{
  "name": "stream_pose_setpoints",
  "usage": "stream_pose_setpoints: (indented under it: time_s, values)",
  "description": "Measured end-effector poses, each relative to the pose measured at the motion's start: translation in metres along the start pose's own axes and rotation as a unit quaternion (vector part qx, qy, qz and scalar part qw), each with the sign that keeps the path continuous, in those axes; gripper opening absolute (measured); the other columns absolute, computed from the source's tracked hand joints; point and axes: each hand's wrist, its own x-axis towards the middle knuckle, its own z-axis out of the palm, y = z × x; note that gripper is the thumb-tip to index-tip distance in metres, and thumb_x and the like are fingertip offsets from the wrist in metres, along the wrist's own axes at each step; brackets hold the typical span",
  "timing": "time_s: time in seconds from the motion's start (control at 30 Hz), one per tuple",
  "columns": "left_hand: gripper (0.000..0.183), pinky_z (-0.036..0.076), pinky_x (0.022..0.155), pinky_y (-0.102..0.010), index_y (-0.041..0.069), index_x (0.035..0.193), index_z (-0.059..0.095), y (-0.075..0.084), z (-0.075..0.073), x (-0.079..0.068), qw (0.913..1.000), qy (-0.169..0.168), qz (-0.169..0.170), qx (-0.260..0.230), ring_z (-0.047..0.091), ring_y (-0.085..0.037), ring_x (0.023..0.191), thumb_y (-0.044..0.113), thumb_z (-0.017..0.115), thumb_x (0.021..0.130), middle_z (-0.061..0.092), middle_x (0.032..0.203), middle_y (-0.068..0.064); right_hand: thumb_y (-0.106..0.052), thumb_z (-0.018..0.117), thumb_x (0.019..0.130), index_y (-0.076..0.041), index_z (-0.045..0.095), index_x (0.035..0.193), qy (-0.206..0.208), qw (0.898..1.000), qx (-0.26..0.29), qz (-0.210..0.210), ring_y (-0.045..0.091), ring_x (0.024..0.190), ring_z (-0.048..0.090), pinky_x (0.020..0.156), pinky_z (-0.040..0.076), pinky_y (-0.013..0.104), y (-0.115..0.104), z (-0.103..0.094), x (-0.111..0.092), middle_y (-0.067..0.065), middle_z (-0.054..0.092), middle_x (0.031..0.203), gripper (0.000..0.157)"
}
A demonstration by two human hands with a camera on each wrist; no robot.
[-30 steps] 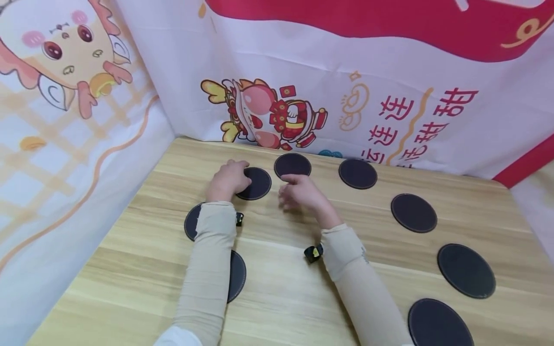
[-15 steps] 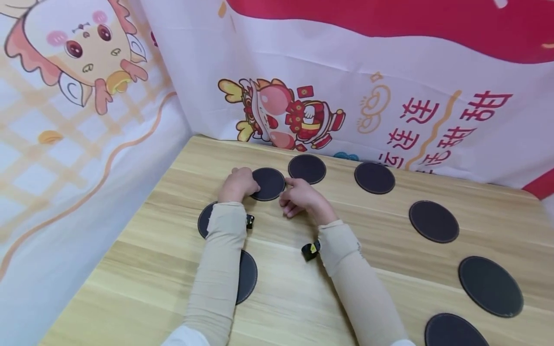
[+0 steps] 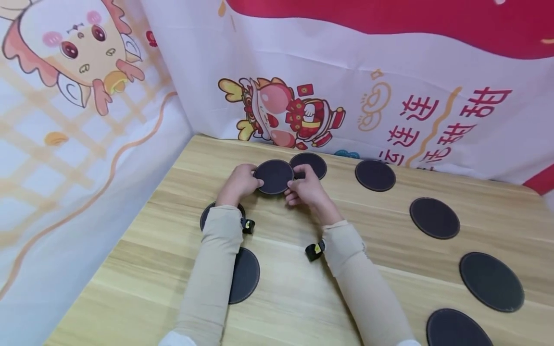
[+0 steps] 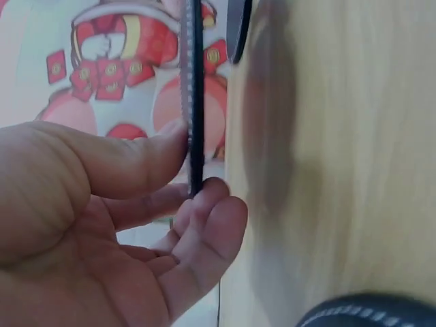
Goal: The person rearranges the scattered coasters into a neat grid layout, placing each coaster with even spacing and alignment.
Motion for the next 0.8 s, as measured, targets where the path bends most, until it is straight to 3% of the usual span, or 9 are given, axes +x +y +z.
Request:
stream_pose_setpoints:
  time_s: [0.17, 0.43, 0.6, 0.8]
  values:
    - [0.049, 0.037, 0.11, -0.043, -0.003, 0.139, 0.056, 0.0, 0.009, -0.003, 0.9997, -0.011, 0.02, -0.004, 0.053, -0.034, 0.127, 0.009, 0.069, 0.094, 0.06, 0.135, -0.022, 0.006, 0.052, 0.1, -0.006, 0.031, 0.136, 0.014, 1.0, 0.005, 0.01, 0.022, 0.052, 0.064, 0.05, 0.057, 0.033, 0.003, -0.005, -0.004, 0.026, 0.065, 0.082, 0.044]
    - [0.055, 0.031, 0.115, -0.044, 0.0, 0.144, 0.053, 0.0, 0.013, -0.004, 0.9977, -0.044, 0.048, 0.017, 0.045, -0.036, 0.136, 0.018, 0.071, 0.095, 0.055, 0.142, -0.02, 0.005, 0.053, 0.1, -0.006, 0.027, 0.137, -0.002, 0.999, -0.014, 0.047, 0.021, 0.053, 0.065, 0.051, 0.058, 0.033, 0.006, -0.017, -0.015, 0.024, 0.068, 0.081, 0.046]
    - [0.056, 0.032, 0.115, -0.043, -0.002, 0.145, 0.051, 0.0, 0.017, -0.003, 0.9931, -0.079, 0.062, 0.061, 0.045, -0.035, 0.136, 0.02, 0.069, 0.097, 0.054, 0.143, -0.021, 0.005, 0.054, 0.1, -0.005, 0.025, 0.134, -0.008, 0.996, -0.041, 0.082, 0.02, 0.051, 0.064, 0.049, 0.056, 0.032, 0.007, -0.02, -0.02, 0.023, 0.07, 0.079, 0.046]
    - [0.055, 0.033, 0.114, -0.042, -0.002, 0.144, 0.052, 0.002, 0.018, -0.002, 0.9898, -0.083, 0.064, 0.096, 0.047, -0.034, 0.135, 0.02, 0.069, 0.097, 0.055, 0.142, -0.02, 0.007, 0.054, 0.099, -0.003, 0.025, 0.131, -0.006, 0.994, -0.059, 0.089, 0.021, 0.051, 0.065, 0.048, 0.057, 0.033, 0.008, -0.017, -0.02, 0.022, 0.069, 0.076, 0.044]
